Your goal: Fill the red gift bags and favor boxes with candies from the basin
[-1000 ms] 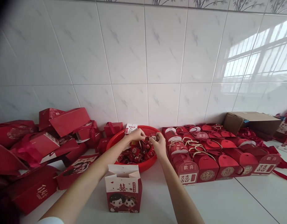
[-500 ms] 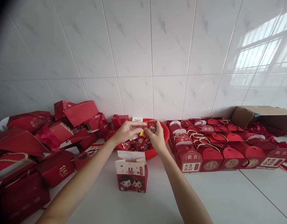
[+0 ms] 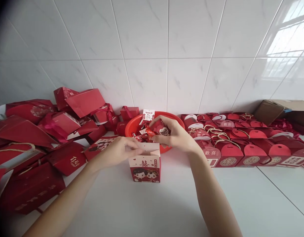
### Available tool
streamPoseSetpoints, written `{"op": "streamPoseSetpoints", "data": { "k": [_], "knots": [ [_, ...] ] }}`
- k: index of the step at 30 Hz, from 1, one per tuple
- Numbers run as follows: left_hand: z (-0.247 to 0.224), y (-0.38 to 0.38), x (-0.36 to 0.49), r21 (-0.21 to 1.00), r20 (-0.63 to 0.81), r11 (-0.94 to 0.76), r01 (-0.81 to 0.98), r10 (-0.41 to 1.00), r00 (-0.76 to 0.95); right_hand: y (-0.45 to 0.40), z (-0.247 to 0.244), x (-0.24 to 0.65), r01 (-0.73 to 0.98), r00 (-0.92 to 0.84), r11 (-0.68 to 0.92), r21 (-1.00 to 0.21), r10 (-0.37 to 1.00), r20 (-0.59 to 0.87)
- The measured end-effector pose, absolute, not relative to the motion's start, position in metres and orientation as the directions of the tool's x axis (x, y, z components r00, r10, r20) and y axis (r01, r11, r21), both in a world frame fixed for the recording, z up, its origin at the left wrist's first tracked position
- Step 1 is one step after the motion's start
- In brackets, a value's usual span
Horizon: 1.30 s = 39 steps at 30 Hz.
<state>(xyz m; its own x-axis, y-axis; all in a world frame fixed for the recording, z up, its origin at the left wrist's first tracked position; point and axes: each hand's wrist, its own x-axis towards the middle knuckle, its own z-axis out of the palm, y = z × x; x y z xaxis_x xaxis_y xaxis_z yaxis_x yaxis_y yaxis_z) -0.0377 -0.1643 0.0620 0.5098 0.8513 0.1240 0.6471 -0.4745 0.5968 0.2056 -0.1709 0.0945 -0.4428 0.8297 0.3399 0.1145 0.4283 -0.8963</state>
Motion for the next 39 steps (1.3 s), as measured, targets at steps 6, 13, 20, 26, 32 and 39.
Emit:
{"op": "streamPoseSetpoints", "data": {
  "k": [6,13,20,26,32,39],
  "knots": [
    [0.077,-0.195,-0.039,0.454,0.087,-0.593,0.665,0.772,0.63,-0.185,0.106,0.212,0.157,-0.55,0.551,-0.82,0.738,0.39],
    [0.072,-0.224,-0.03,0.318,0.141,-0.694,0.646,0.709,0.691,-0.213,0.115,0.207,0.238,-0.687,0.613,-0.753,0.655,0.316],
    [0.072,-0.227,-0.025,0.299,0.148,-0.714,0.633,0.69,0.708,-0.218,0.108,0.201,0.356,-0.758,0.681,-0.64,0.611,0.229],
    [0.073,-0.224,-0.025,0.32,0.146,-0.698,0.641,0.704,0.695,-0.212,0.101,0.196,0.362,-0.79,0.728,-0.583,0.571,0.223],
    [0.072,-0.211,-0.029,0.4,0.15,-0.662,0.633,0.729,0.668,-0.2,0.099,0.194,0.44,-0.759,0.69,-0.575,0.628,0.173],
    [0.065,-0.191,-0.03,0.481,0.166,-0.643,0.596,0.734,0.658,-0.187,0.095,0.199,0.453,-0.672,0.645,-0.616,0.701,0.239]
  ]
}}
